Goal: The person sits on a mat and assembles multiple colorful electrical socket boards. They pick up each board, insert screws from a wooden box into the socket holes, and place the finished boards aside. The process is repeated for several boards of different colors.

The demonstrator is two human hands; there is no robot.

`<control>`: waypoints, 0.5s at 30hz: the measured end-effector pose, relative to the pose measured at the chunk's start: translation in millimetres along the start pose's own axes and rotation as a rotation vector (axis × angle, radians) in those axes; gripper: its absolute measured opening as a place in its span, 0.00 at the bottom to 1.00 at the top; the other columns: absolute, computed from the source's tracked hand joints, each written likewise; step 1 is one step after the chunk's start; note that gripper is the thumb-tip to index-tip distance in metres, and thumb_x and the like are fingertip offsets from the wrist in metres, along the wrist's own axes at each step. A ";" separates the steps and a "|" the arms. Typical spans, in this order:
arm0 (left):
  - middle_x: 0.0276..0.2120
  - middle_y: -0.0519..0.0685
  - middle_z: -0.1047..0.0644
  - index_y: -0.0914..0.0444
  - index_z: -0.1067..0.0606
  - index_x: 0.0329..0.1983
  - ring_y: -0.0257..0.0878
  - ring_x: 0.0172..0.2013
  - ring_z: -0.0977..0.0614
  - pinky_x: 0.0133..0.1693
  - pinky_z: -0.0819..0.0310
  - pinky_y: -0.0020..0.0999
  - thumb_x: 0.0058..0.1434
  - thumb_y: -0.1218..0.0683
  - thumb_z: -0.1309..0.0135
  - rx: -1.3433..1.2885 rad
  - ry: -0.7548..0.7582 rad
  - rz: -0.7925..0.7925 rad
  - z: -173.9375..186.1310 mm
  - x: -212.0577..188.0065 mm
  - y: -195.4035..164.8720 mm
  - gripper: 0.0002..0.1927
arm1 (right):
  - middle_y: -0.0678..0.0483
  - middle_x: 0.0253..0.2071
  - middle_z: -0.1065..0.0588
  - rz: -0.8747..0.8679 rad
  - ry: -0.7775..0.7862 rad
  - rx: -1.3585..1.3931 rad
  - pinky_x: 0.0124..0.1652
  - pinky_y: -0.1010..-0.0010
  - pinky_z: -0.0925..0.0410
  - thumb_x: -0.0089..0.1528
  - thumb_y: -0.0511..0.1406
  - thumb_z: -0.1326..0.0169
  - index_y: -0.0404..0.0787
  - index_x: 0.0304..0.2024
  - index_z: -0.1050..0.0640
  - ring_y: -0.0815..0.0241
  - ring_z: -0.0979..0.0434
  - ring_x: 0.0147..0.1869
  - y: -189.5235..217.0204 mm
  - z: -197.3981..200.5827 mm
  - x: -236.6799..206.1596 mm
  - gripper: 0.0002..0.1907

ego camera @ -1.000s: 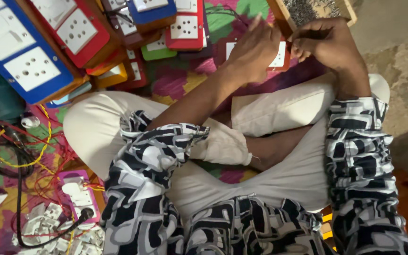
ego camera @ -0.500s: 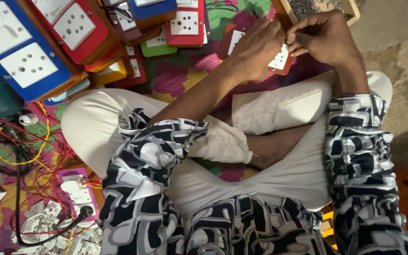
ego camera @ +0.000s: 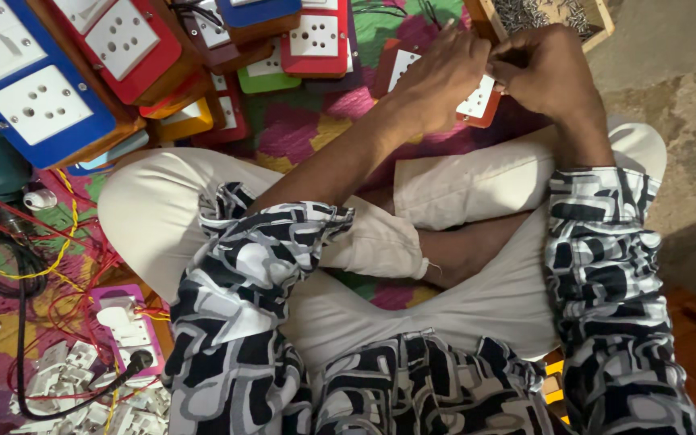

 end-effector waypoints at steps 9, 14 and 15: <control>0.45 0.67 0.28 0.80 0.29 0.46 0.63 0.54 0.27 0.66 0.45 0.55 0.39 0.64 0.37 -0.032 -0.002 -0.016 -1.5 3.4 0.3 0.29 | 0.48 0.29 0.21 -0.035 0.053 0.038 0.33 0.73 0.28 0.65 0.29 0.37 0.28 0.36 0.17 0.63 0.19 0.30 13.3 0.8 7.0 0.06; 0.47 0.62 0.28 0.77 0.25 0.46 0.58 0.55 0.27 0.69 0.44 0.53 0.44 0.69 0.40 0.094 0.044 -0.037 -3.4 1.2 -2.4 0.23 | 0.47 0.26 0.22 -0.372 0.152 0.205 0.24 0.72 0.27 0.61 0.33 0.33 0.26 0.30 0.21 0.60 0.20 0.25 -8.2 -3.2 14.9 0.14; 0.47 0.62 0.28 0.76 0.25 0.46 0.58 0.55 0.27 0.69 0.45 0.54 0.46 0.69 0.40 0.074 0.051 -0.037 -3.2 0.2 -2.2 0.22 | 0.47 0.25 0.22 -0.418 0.174 0.245 0.23 0.72 0.27 0.61 0.34 0.33 0.27 0.29 0.21 0.60 0.21 0.23 -11.8 -5.6 16.2 0.14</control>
Point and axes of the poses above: each hand's wrist, its own x-axis towards the middle knuckle, its own z-axis out of the back of the hand, y = z × x, the point moved 7 cm from there along x, towards the middle knuckle
